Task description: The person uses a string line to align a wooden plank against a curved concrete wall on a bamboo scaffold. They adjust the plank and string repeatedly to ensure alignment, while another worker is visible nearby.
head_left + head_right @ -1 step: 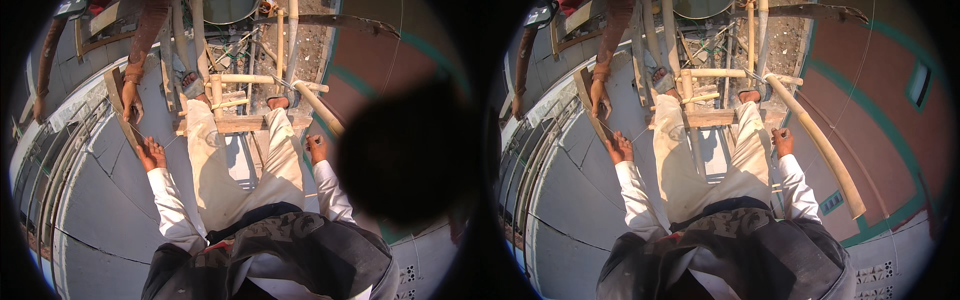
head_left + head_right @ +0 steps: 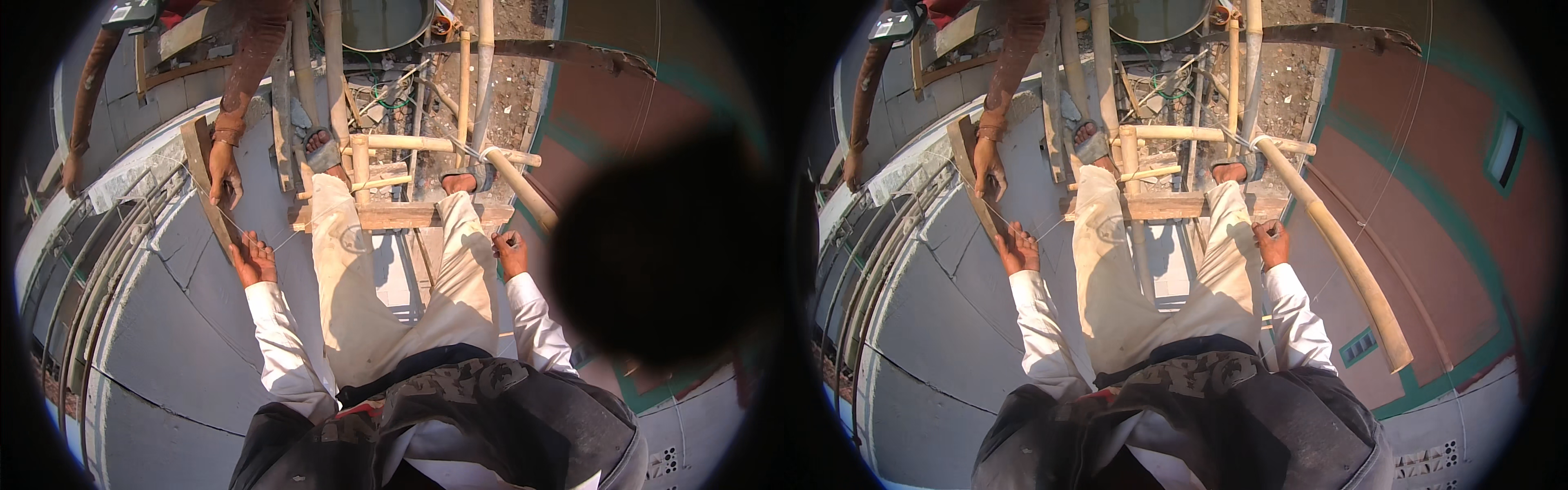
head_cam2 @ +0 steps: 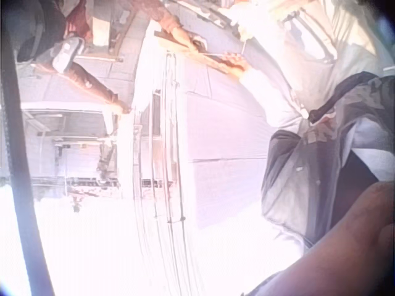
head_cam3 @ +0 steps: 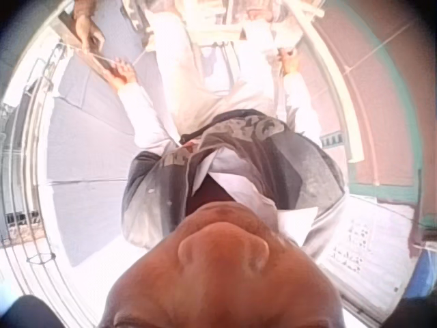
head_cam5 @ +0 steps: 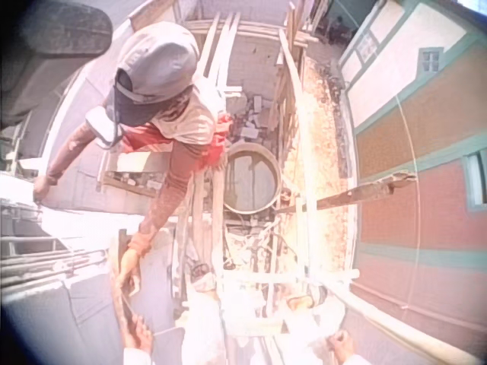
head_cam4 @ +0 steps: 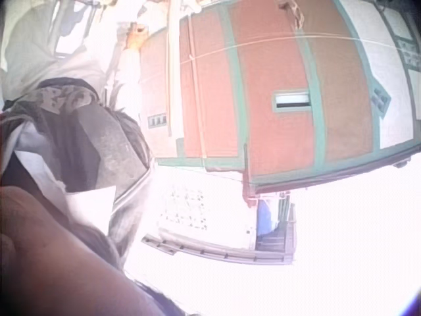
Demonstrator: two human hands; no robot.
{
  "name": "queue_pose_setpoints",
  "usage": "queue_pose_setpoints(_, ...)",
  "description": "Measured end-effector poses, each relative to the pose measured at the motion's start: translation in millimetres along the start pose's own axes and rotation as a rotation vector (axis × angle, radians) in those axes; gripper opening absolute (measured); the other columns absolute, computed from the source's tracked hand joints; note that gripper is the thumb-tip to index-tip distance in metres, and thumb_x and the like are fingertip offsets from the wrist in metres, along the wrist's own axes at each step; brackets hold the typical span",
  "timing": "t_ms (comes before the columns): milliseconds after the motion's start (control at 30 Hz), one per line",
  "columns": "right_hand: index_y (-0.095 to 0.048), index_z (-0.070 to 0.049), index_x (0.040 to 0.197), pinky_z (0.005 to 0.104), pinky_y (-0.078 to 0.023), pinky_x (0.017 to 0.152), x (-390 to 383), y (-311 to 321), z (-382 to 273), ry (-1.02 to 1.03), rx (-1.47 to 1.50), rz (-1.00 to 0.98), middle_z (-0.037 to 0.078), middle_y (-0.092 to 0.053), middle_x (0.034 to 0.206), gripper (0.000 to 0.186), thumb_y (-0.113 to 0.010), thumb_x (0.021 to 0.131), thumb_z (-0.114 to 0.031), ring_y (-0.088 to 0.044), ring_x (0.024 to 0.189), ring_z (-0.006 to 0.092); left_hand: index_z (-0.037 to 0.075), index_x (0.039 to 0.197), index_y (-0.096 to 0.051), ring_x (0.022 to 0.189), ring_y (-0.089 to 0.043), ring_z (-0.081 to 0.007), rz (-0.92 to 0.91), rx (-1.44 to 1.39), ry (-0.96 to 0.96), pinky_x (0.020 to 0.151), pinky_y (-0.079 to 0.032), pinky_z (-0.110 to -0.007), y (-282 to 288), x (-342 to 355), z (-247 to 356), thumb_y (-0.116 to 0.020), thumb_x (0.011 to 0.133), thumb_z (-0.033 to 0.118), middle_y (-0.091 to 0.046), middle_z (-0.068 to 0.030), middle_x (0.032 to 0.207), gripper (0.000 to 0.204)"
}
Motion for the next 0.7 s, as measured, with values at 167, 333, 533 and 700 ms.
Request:
queue_pose_setpoints(167,-0.055,-0.007,0.075,0.024,-0.045,0.057,16.5,-82.9,-4.9,0.27,-0.132,-0.351,0.002,-0.06,0.073,0.02,-0.072,0.084,-0.015,-0.053,0.063,0.0089,0.006,0.117,-0.059,0.084,-0.061,-0.016,0.031,-0.156,-0.056,0.068,-0.051,-0.031,1.6,0.8,-3.1,-0.062,0.09,0.05,-0.064,-0.0046,0.113,0.051)
queue_pose_setpoints(333,-0.064,-0.004,0.085,0.0234,-0.041,0.062,11.3,-125.8,-52.4,0.244,-0.14,-0.386,-0.002,-0.059,0.073,0.015,-0.071,0.085,-0.018,-0.05,0.068,0.0076,0.0,0.122,-0.055,0.09,-0.065,-0.0205,-0.048,-0.429,-0.096,0.068,-0.053,-0.033,11.2,15.0,-14.9,-0.064,0.091,0.041,-0.062,-0.0106,0.123,0.053)
queue_pose_setpoints(533,-0.062,-0.004,0.097,0.0257,-0.046,0.063,-10.5,-75.0,-49.2,0.213,-0.09,-0.128,0.002,-0.063,0.082,0.024,-0.072,0.085,-0.023,-0.056,0.073,0.0098,0.0,0.118,-0.058,0.092,-0.066,-0.0224,-0.04,-0.394,-0.041,0.07,-0.054,-0.034,-5.8,6.6,-8.0,-0.064,0.091,0.04,-0.064,-0.0122,0.121,0.049)
queue_pose_setpoints(700,-0.053,-0.003,0.121,0.0405,-0.043,0.091,-74.6,72.8,-50.0,-0.187,0.354,0.437,0.008,-0.062,0.109,0.064,-0.077,0.079,-0.046,-0.059,0.097,0.0174,0.001,0.117,-0.059,0.093,-0.066,-0.0232,-0.108,-0.325,0.025,0.071,-0.054,-0.035,10.8,1.0,-0.4,-0.061,0.092,0.043,-0.065,-0.0115,0.119,0.049)
Point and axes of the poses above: each hand's wrist, its own x-axis towards the middle knuckle, its own y-axis out of the back of the hand, z = x × y, the point moved 1 cm from there along x, towards the middle knuckle
